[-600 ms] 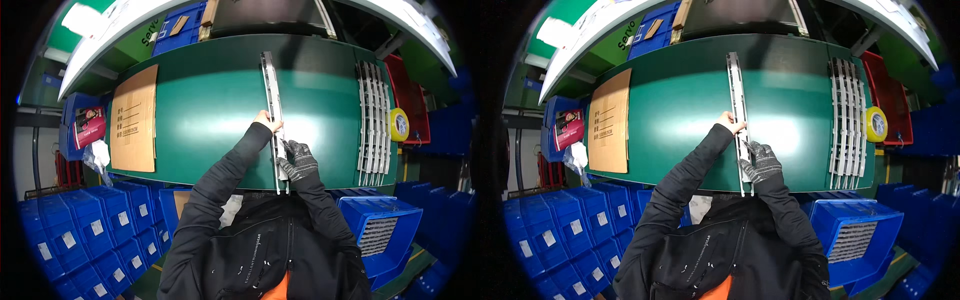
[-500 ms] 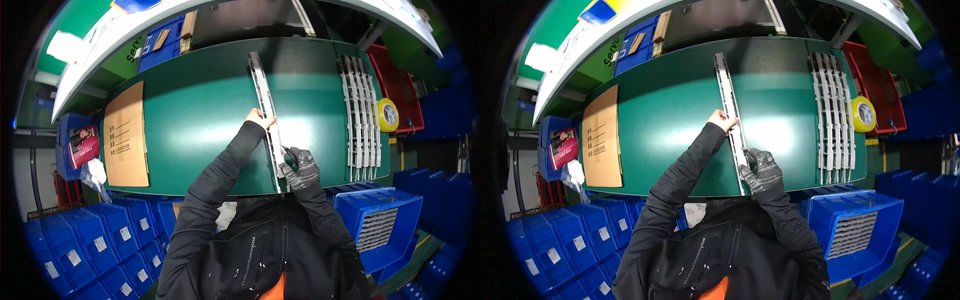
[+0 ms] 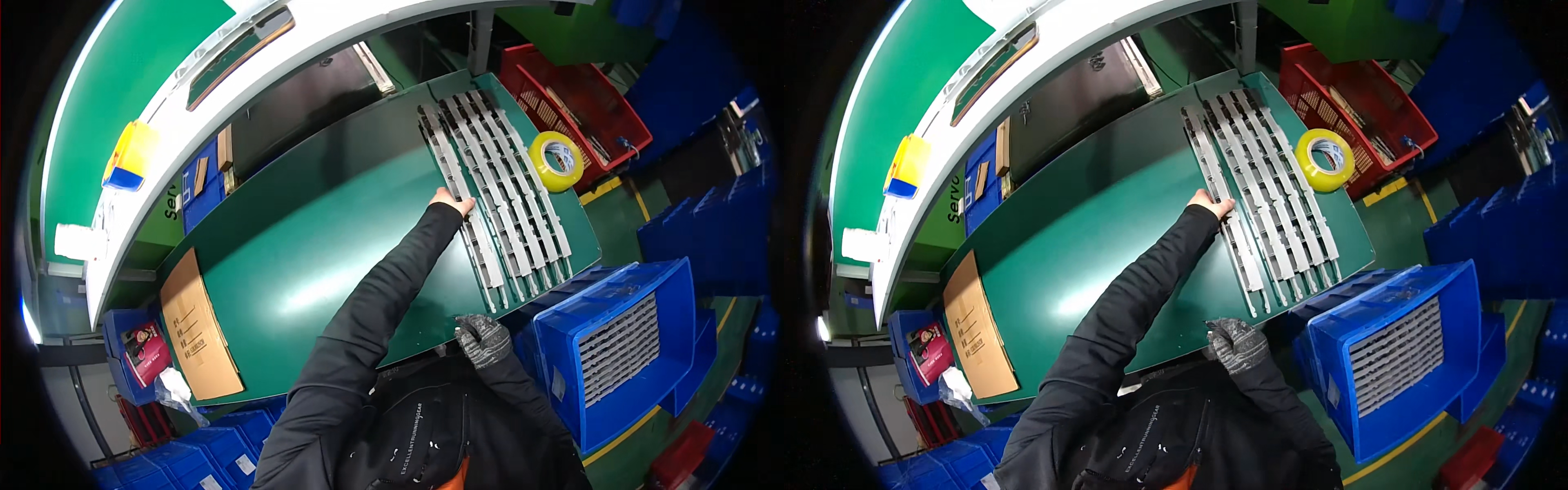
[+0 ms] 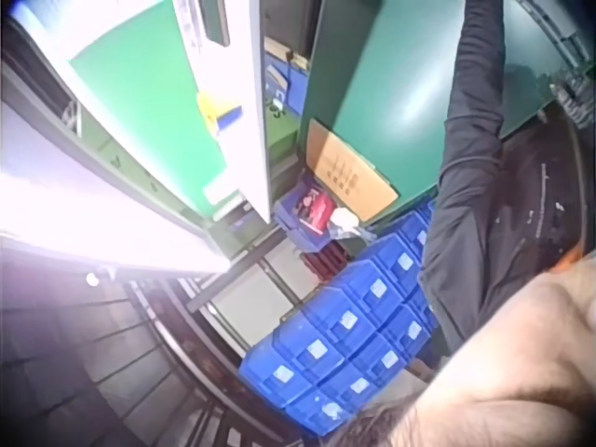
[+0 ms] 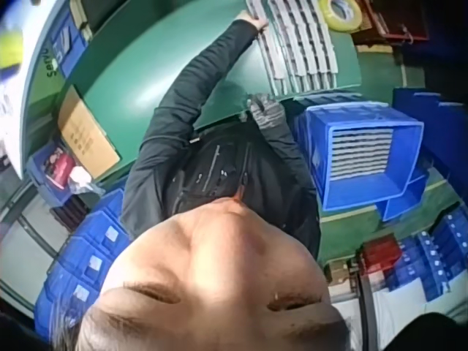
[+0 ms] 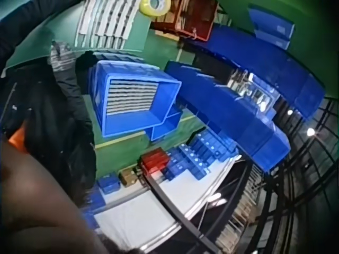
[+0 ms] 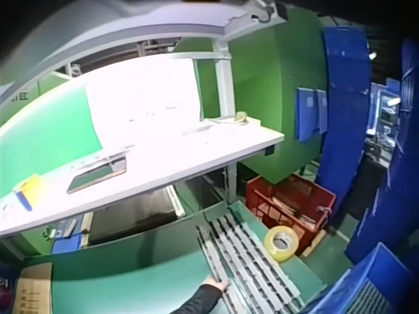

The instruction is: The person retrieves plastic pieces from a machine, trims excess material from the parts using a small blade, aligns and connects the plastic pieces together, and stacks them on the workbench.

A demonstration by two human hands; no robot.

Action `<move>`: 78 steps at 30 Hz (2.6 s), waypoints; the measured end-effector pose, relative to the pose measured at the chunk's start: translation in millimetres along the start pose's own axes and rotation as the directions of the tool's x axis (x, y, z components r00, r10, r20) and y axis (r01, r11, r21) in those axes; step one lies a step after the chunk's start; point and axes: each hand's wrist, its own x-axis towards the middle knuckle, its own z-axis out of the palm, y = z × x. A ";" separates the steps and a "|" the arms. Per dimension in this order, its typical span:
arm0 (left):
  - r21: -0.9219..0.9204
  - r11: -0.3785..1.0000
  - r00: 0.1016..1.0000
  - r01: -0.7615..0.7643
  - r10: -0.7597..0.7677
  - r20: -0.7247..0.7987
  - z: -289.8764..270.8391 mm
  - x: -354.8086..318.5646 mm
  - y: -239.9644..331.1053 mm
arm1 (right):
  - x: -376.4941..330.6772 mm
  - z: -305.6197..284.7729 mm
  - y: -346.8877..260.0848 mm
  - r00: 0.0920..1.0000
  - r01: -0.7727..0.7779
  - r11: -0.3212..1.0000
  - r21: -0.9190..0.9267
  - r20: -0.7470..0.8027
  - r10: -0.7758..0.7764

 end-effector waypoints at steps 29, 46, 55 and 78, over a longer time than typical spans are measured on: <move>0.573 0.670 0.870 -0.472 0.459 0.179 -36.3 -273.8 -160.2 | -32.5 -8.0 7.0 0.952 -0.067 0.997 0.030 -0.298 0.072; -0.108 0.817 0.816 -0.566 0.574 0.069 -57.5 -240.9 -113.5 | -33.7 31.1 33.6 0.968 -0.229 0.964 0.135 -0.078 0.240; 0.032 0.944 0.810 -0.329 0.299 -0.504 -191.9 -121.7 -174.4 | -8.8 57.0 89.7 0.842 -0.397 0.445 0.803 0.125 0.524; 0.602 0.751 0.755 0.273 0.220 -0.618 -372.9 246.2 -240.9 | -0.4 29.2 89.5 0.810 -0.562 0.647 0.516 0.182 0.558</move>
